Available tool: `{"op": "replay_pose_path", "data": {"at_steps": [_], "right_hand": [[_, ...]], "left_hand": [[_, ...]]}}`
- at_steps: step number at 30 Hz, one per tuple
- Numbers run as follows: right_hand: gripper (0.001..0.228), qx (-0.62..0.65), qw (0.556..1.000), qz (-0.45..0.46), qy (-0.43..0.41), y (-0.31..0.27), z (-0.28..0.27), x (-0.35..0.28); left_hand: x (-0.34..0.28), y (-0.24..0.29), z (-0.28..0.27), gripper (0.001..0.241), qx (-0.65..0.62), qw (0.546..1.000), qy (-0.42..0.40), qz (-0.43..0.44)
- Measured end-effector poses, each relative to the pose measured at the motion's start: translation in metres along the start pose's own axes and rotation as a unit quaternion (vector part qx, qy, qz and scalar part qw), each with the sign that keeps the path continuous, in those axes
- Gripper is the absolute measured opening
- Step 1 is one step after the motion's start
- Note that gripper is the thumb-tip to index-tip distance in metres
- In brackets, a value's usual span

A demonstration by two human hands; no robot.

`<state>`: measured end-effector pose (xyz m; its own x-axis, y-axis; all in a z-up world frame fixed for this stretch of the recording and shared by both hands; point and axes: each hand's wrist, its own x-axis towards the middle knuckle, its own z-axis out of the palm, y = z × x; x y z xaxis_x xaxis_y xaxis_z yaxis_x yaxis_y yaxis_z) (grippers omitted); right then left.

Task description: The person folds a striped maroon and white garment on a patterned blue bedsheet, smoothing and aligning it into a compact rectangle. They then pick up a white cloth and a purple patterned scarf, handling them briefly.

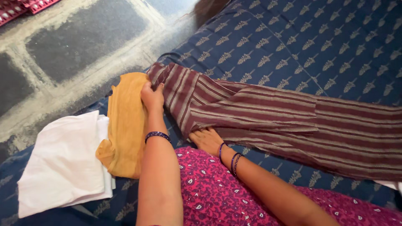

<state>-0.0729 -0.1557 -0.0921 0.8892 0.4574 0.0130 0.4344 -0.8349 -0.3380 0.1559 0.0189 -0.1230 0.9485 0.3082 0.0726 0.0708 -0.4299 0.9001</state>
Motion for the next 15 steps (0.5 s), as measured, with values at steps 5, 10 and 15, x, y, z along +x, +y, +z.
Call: {"op": "replay_pose_path", "data": {"at_steps": [5,10,15], "right_hand": [[0.05,0.004,0.998,-0.013,0.059,-0.008,-0.002,-0.011],[0.068,0.016,0.93,0.367,-0.035,-0.011,-0.031,-0.057],[0.062,0.039,0.954,0.233,0.187,0.029,-0.048,-0.144]], "left_hand": [[-0.013,0.005,0.005,0.039,0.126,0.988,0.082,0.017],[-0.038,0.03,0.002,0.029,0.122,0.98,0.114,-0.105],[-0.046,0.075,-0.018,0.06,0.222,0.948,0.195,0.115]]}}
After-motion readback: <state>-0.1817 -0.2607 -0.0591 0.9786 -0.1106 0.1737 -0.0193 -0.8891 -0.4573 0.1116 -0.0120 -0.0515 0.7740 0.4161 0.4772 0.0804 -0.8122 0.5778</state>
